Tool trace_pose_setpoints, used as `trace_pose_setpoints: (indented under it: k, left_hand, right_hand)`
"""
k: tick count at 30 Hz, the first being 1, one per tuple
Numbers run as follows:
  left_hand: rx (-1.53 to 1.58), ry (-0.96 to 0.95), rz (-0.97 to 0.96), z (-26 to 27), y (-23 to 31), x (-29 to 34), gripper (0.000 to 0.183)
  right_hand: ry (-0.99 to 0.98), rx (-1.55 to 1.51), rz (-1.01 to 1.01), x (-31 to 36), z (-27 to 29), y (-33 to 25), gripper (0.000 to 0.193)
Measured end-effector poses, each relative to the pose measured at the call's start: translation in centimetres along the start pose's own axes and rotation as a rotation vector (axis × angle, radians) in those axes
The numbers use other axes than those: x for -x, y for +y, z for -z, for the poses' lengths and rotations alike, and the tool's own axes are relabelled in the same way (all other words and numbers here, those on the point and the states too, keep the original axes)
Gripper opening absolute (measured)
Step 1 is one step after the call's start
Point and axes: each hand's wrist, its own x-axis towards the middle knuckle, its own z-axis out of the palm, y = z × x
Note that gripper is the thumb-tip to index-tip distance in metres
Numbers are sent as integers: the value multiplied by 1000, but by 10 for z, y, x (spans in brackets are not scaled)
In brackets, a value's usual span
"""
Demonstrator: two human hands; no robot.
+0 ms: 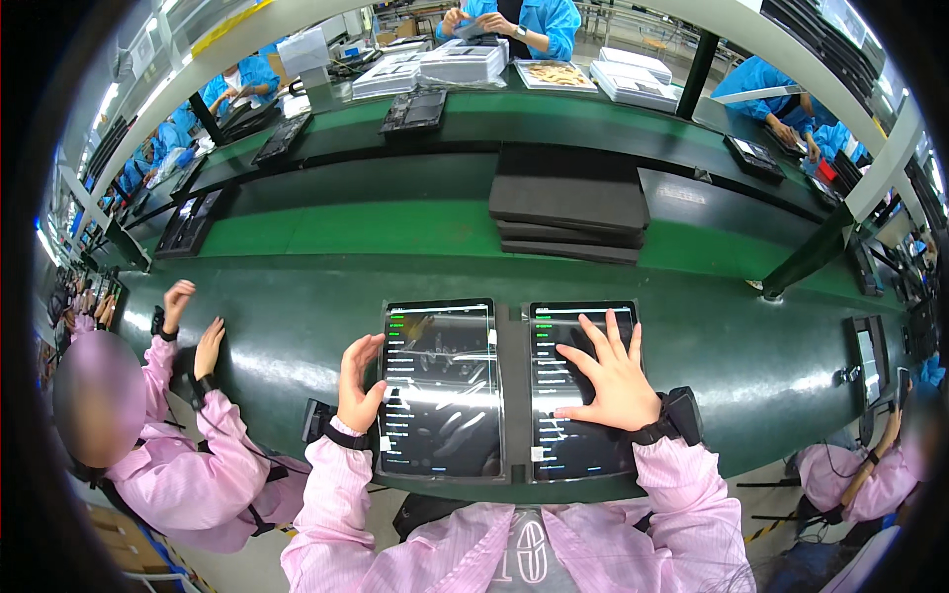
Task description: Performing various diagnostic software tests and screen color checks on tablets on an assembly line.
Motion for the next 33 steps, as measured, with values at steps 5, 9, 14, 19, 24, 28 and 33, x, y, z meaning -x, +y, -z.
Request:
trace_pose_setpoints:
  k: [5, 9, 14, 19, 24, 28, 33]
  left_hand:
    - [-111, 4, -48, 1, 5, 5, 64]
    - [-160, -3, -84, 2, 9, 4, 65]
    - [-254, -75, 2, 2, 8, 4, 68]
    - [-129, 130, -95, 1, 8, 8, 68]
    - [-208, 92, -51, -8, 27, 2, 62]
    - [-150, -12, -104, -20, 56, -26, 59]
    - [-551, -508, -167, -45, 92, -73, 57]
  right_hand:
    - [20, 21, 32, -1, 0, -1, 83]
    - [9, 13, 17, -2, 2, -2, 86]
    - [298, -49, -118, 9, 13, 26, 96]
    - [261, -265, -325, 18, 3, 61, 83]
    - [273, -275, -211, 26, -8, 68, 76]
    - [255, -164, -175, 23, -11, 62, 66]
    - [342, -160, -176, 22, -10, 55, 70]
